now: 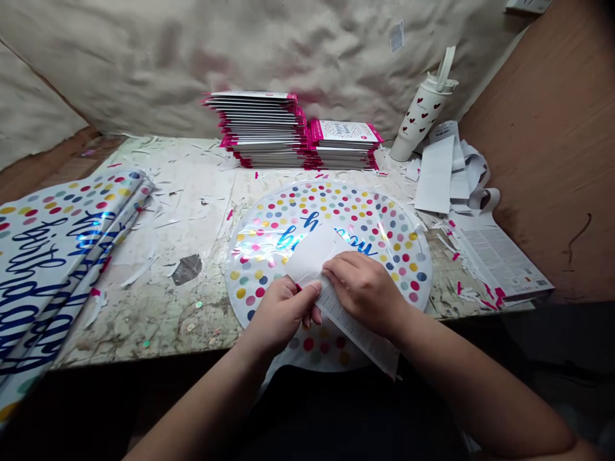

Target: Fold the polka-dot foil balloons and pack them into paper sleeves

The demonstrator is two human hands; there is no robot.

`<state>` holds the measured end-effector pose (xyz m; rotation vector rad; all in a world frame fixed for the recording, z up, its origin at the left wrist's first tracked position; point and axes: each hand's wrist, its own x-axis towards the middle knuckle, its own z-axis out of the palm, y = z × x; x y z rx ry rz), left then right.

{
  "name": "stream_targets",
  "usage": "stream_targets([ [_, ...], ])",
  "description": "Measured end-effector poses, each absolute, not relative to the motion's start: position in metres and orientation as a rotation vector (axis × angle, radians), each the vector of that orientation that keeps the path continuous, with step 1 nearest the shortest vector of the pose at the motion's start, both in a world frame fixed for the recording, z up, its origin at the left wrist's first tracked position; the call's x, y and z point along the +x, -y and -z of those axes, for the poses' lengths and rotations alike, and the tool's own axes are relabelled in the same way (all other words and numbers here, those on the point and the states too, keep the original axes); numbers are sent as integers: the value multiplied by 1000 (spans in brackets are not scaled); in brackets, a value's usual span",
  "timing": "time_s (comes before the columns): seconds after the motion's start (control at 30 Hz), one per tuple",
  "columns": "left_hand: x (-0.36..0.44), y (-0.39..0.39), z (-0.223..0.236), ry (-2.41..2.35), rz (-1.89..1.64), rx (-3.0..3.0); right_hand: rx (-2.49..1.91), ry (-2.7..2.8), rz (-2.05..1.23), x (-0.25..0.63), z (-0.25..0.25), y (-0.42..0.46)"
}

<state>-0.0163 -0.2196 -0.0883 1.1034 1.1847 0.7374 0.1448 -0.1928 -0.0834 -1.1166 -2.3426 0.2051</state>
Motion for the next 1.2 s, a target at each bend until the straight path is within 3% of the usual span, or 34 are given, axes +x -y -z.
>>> stream_targets([
  [0.23, -33, 222, 105, -1126, -737, 982, -1134, 2303, -434, 137, 89, 195],
  [0.57, -40, 226, 97, -1094, -611, 1026, -1317, 2591, 199, 104, 78, 218],
  [0.73, -46, 230, 105, -1090, -685, 957, -1650, 2280, 96, 172, 79, 246],
  [0.9, -42, 242, 111, -1180, -880, 805, -2092, 2324, -144, 257, 91, 312],
  [1.07, -4, 276, 104, -1146, -944, 810, -1487, 2320, -2, 201, 97, 323],
  [1.2, -5, 297, 96, -1056, -997, 1182, -1072, 2259, 129, 169, 94, 302],
])
